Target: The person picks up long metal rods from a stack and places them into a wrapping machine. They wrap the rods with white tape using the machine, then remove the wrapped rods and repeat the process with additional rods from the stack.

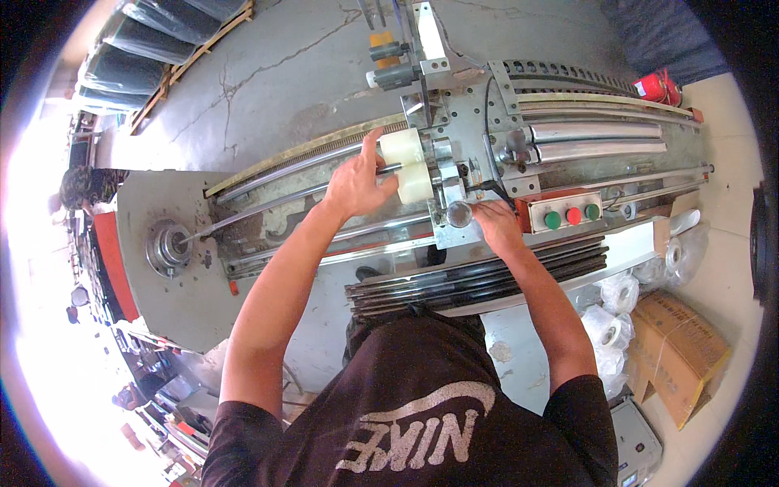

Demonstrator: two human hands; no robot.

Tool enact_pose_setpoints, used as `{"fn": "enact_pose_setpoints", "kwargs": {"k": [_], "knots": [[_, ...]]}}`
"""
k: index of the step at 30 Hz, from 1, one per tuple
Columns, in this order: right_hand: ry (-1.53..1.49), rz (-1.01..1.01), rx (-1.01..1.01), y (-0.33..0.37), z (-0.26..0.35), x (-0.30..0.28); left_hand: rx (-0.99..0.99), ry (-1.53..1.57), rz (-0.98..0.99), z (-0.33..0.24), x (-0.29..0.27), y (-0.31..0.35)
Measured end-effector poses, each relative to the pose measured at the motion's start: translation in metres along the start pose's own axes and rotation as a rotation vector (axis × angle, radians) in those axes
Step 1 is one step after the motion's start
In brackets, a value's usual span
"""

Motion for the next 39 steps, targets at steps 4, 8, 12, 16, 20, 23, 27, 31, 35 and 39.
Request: {"fn": "enact_pose_setpoints", "kwargs": {"k": [4,8,12,16,20,23,27,31,35,39], "knots": [[0.094,0.004,-0.045,0.002,-0.002,0.002,0.099,-0.081,0.010,-0.006,-0.004,-0.011],[0.105,-0.017,-0.049,0.000,0.000,-0.002,0.174,-0.144,-0.010,-0.004,-0.005,-0.015],[0.038,-0.075,0.024,-0.003,0.007,-0.010,0.145,-0.123,-0.026,-0.003,0.000,-0.016],[-0.011,-0.188,0.248,0.004,0.033,-0.033,0.065,0.044,-0.033,-0.004,-0.001,-0.013],[-0.362,-0.376,0.505,0.009,0.091,-0.069,-0.017,0.269,0.077,0.007,-0.016,-0.017],[-0.788,-0.465,0.609,-0.018,0.131,-0.082,-0.061,0.380,0.180,-0.001,-0.032,-0.019],[-1.109,-0.521,0.595,-0.096,0.141,-0.067,-0.105,0.442,0.263,-0.002,-0.040,-0.019],[-1.185,-0.609,0.604,-0.142,0.129,-0.043,-0.105,0.515,0.325,-0.014,-0.046,-0.016],[-1.052,-0.524,0.663,-0.154,0.129,-0.047,-0.120,0.508,0.321,-0.012,-0.045,-0.012],[-1.063,-0.574,0.633,-0.159,0.123,-0.038,-0.150,0.486,0.312,-0.017,-0.049,-0.008]]}}
Point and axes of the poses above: each hand's wrist, its own y-axis away from the middle knuckle, its own x-axis out of the palm, z = x × y, the point moved 2 cm from there along -y, towards the middle knuckle, and after that the axes turned 12 degrees about -x, right-handed, at the moved point
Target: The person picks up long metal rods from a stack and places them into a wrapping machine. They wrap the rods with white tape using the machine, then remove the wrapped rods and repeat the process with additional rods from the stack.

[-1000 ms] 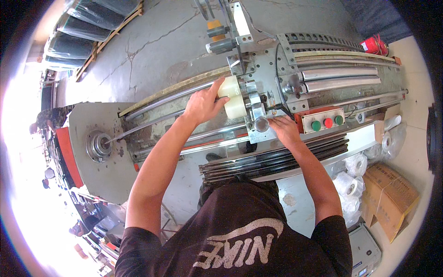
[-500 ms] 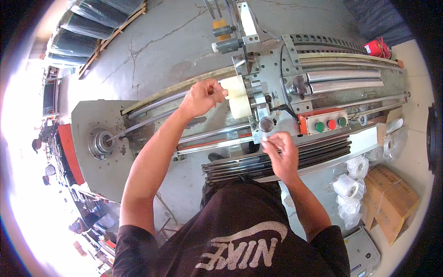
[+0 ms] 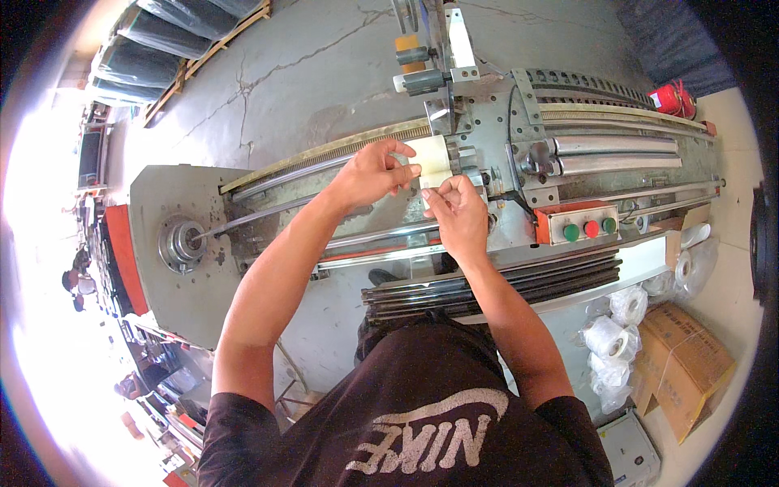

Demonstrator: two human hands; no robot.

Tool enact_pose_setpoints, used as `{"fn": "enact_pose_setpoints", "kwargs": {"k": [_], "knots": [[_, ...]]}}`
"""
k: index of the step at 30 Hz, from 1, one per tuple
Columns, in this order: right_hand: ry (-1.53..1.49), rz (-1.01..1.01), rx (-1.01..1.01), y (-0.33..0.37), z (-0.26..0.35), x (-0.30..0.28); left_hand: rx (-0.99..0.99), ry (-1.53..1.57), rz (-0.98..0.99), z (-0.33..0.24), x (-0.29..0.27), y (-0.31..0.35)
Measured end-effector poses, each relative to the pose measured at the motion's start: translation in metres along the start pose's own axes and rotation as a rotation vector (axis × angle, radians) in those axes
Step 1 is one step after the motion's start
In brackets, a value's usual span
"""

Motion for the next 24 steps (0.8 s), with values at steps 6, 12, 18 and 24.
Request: {"fn": "enact_pose_setpoints", "kwargs": {"k": [6,12,18,24], "knots": [[-0.122,-0.012,-0.002,-0.008,-0.001,0.008,-0.029,0.029,0.059,0.002,0.000,-0.004],[-0.219,-0.009,0.018,-0.006,0.008,0.009,0.003,-0.030,0.027,0.009,-0.003,-0.014],[-0.349,0.056,0.010,-0.012,0.037,0.006,0.023,-0.091,0.032,0.006,-0.003,-0.013],[-0.257,0.212,0.159,-0.064,0.038,0.001,0.052,0.043,0.028,0.010,-0.003,-0.010]]}}
Point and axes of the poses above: each hand's wrist, its own y-axis away from the middle knuckle, its own x-axis out of the palm, z = x × y, the point moved 2 cm from there along -y, towards the middle knuckle, and after that the axes turned 12 degrees about -x, right-handed, at the moved point
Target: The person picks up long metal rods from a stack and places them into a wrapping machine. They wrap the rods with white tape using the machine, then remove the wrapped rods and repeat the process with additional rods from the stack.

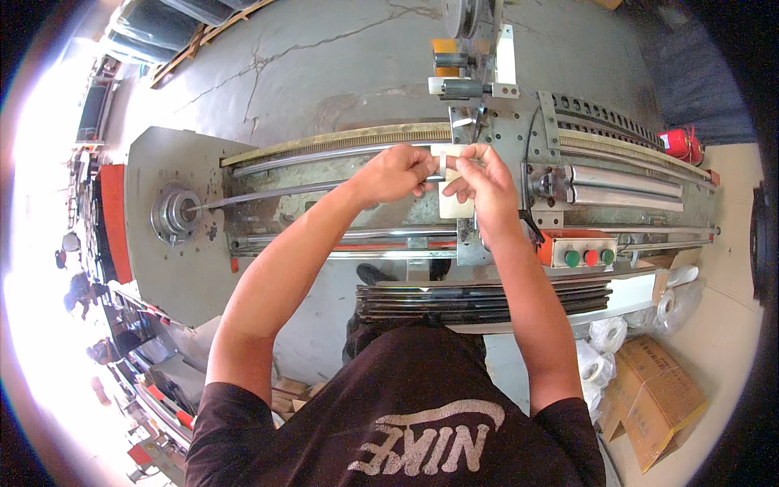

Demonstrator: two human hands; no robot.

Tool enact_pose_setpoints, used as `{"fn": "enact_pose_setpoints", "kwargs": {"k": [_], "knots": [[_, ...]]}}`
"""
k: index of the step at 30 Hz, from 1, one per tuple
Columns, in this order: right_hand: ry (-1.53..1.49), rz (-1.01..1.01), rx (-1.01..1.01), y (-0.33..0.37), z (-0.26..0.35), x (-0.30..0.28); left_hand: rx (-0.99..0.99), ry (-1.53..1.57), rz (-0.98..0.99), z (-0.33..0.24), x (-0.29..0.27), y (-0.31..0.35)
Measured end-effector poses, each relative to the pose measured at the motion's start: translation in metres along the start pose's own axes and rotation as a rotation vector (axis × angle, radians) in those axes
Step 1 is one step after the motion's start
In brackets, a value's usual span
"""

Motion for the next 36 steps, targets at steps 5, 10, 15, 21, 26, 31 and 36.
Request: {"fn": "enact_pose_setpoints", "kwargs": {"k": [5,10,15,21,26,31,36], "knots": [[0.057,0.010,0.224,-0.022,-0.011,-0.015,0.023,0.037,-0.025,0.003,0.002,0.003],[0.194,0.102,0.328,0.017,-0.015,-0.025,0.094,0.057,-0.048,0.009,0.002,0.004],[0.156,0.183,0.165,0.036,0.022,-0.004,0.103,-0.058,-0.100,-0.003,0.001,0.012],[0.246,0.108,0.277,-0.014,0.007,-0.016,0.096,-0.075,-0.088,-0.005,0.002,0.014],[0.259,0.278,0.409,0.027,0.001,-0.027,0.132,-0.082,-0.094,-0.003,0.003,0.015],[0.074,0.174,0.199,-0.009,0.026,-0.004,0.131,-0.109,-0.134,0.005,0.004,0.013],[0.196,0.238,0.406,-0.006,-0.004,-0.029,0.161,-0.162,-0.124,0.005,0.007,0.013]]}}
Point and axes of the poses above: each hand's wrist, its own y-axis away from the middle knuckle, its own x-axis out of the palm, z = x × y, the point moved 2 cm from there along -y, towards the middle knuckle, and after that the axes turned 12 degrees about -x, right-handed, at the moved point
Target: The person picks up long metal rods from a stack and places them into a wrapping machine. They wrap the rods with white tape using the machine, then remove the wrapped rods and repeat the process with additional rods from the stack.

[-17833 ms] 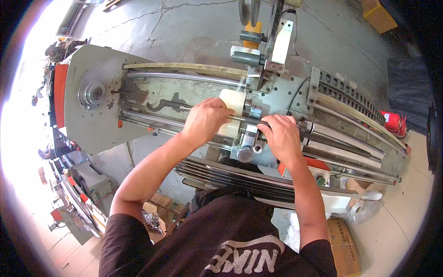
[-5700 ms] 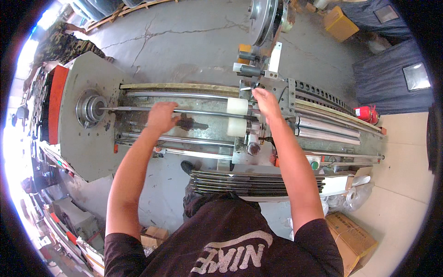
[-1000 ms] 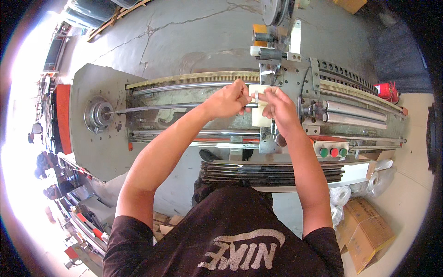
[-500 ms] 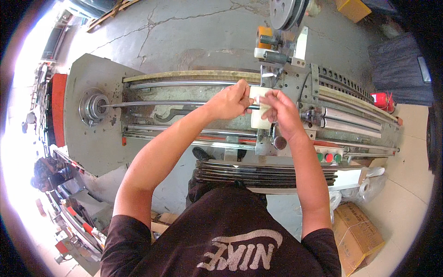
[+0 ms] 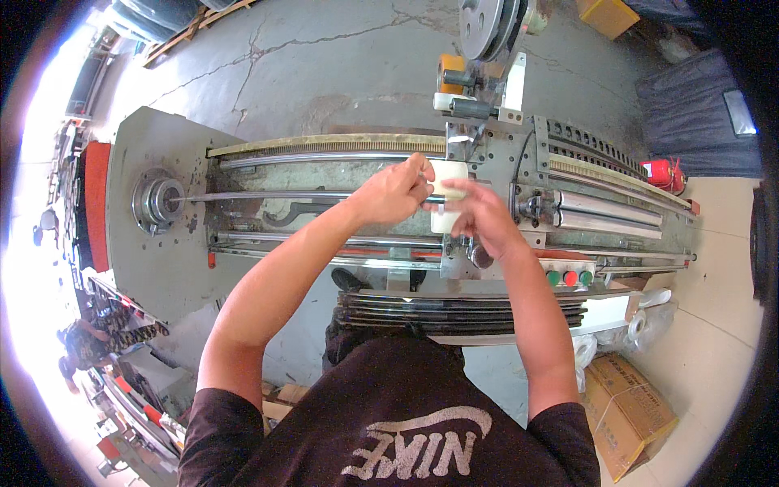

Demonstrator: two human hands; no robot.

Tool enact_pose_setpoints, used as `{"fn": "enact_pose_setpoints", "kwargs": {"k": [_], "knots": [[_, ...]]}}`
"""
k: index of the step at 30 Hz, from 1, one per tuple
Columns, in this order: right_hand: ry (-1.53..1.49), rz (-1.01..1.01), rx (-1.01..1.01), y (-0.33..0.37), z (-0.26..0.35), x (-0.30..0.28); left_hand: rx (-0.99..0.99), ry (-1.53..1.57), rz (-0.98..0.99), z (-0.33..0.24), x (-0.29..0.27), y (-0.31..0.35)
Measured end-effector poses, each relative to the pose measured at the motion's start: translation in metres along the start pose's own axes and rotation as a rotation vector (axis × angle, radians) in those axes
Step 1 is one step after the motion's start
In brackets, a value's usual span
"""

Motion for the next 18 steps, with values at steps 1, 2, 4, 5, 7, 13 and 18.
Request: {"fn": "enact_pose_setpoints", "kwargs": {"k": [1,2,4,5,7,13,18], "knots": [[-0.010,0.018,0.033,0.005,-0.004,0.003,-0.016,-0.013,0.020,-0.003,-0.001,0.000],[-0.026,0.035,0.067,0.010,-0.009,0.007,-0.034,-0.030,0.042,-0.008,-0.001,0.002],[0.039,0.014,0.006,0.017,-0.002,0.024,0.042,-0.164,0.017,-0.002,0.003,-0.001],[0.061,-0.039,-0.023,0.016,-0.007,0.029,0.087,-0.232,0.011,-0.002,0.005,-0.003],[0.070,-0.157,-0.104,0.015,-0.017,0.036,0.072,-0.228,0.000,-0.005,0.006,-0.005],[-0.131,0.538,-0.310,0.098,0.006,0.092,0.026,-0.234,-0.069,0.001,0.004,-0.009],[0.055,0.476,-0.157,0.160,-0.052,0.040,-0.042,-0.266,-0.025,-0.003,0.003,-0.012]]}}
Point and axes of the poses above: each hand's wrist, its own y-axis away from the middle knuckle, its own x-axis out of the palm, z = x × y, the point moved 2 cm from there along -y, towards the middle knuckle, and after that the axes turned 12 degrees about -x, right-handed, at the moved point
